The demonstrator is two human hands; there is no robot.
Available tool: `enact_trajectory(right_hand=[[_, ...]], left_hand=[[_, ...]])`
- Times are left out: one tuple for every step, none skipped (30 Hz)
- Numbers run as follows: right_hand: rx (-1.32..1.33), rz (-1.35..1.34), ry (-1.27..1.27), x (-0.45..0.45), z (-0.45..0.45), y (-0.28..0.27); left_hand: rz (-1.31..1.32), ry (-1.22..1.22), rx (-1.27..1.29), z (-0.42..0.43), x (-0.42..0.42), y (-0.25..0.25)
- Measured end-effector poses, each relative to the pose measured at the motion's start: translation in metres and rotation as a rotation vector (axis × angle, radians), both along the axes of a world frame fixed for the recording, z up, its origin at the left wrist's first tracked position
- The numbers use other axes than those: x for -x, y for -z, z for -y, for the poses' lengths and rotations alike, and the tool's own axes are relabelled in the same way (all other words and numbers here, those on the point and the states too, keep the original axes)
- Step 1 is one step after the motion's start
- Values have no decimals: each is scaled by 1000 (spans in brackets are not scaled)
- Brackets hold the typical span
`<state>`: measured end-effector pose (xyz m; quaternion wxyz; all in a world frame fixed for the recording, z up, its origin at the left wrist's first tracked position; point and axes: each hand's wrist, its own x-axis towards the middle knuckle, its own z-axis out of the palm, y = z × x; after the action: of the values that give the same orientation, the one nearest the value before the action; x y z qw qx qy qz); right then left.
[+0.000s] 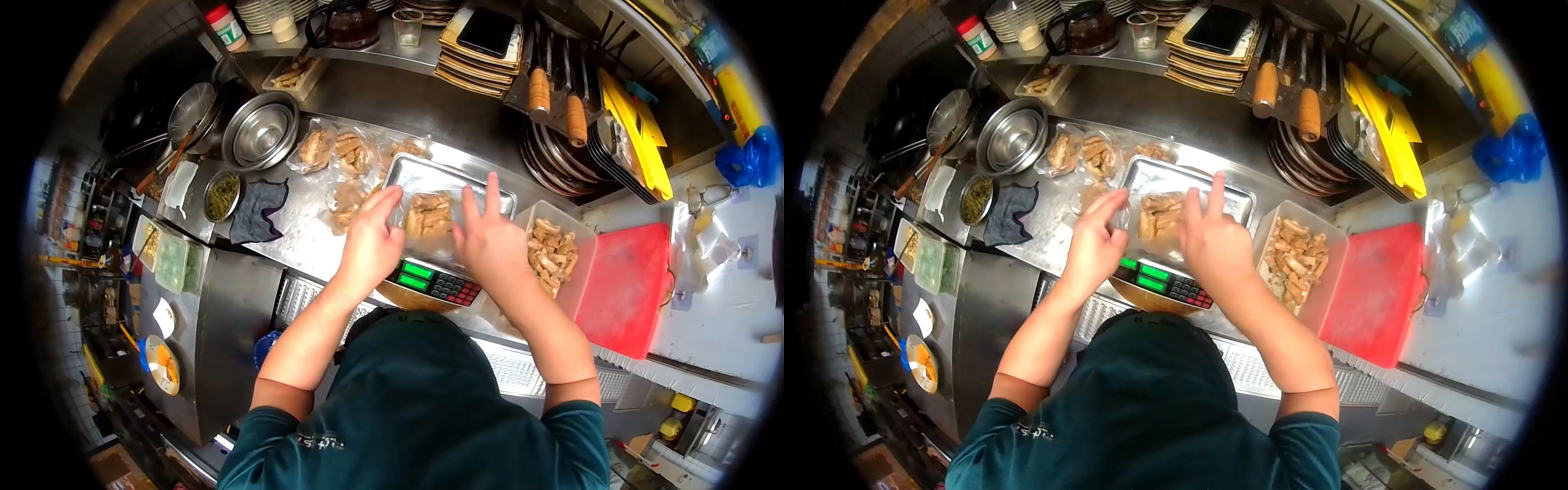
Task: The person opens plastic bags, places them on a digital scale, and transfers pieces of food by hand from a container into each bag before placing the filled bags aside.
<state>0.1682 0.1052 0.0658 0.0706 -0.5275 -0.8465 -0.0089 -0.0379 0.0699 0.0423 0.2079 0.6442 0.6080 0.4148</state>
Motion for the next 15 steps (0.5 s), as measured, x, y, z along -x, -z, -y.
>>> enact_trajectory(right_hand=[[9, -13, 15, -4, -2, 0], [19, -28, 31, -7, -4, -1], [27, -22, 31, -9, -5, 0], [34, -17, 34, -11, -6, 2], [42, -13, 39, -14, -8, 5], [76, -24, 39, -17, -12, 9], [110, -35, 41, -20, -17, 15], [145, -46, 44, -23, -21, 21], [125, -46, 39, -24, -24, 25], [103, -44, 32, -25, -28, 28], [81, -43, 22, -26, -30, 29], [25, -84, 36, -28, -33, 26], [-30, -124, 45, -31, -36, 22], [-82, -166, 52, -33, -38, 17], [-135, -243, 70, -34, -37, 3]], left_hand=[[-5, 9, -10, -3, 0, -1], [7, 31, 1, -5, -1, -3], [17, 54, 11, -7, -2, -5], [26, 80, 21, -7, -3, -6], [20, 84, 15, -7, -4, -6], [15, 89, 9, -6, -5, -5], [9, 96, 4, -4, -7, -4], [13, 93, 8, -4, -8, -3], [16, 89, 11, -3, -8, -1], [19, 83, 11, -4, -8, 0], [-4, 90, -3, -5, -6, -1], [-26, 93, -19, -8, -4, -3], [-47, 92, -34, -10, -3, -5], [-25, 91, -27, -11, -2, -9], [-4, 91, -18, -11, -1, -19]])
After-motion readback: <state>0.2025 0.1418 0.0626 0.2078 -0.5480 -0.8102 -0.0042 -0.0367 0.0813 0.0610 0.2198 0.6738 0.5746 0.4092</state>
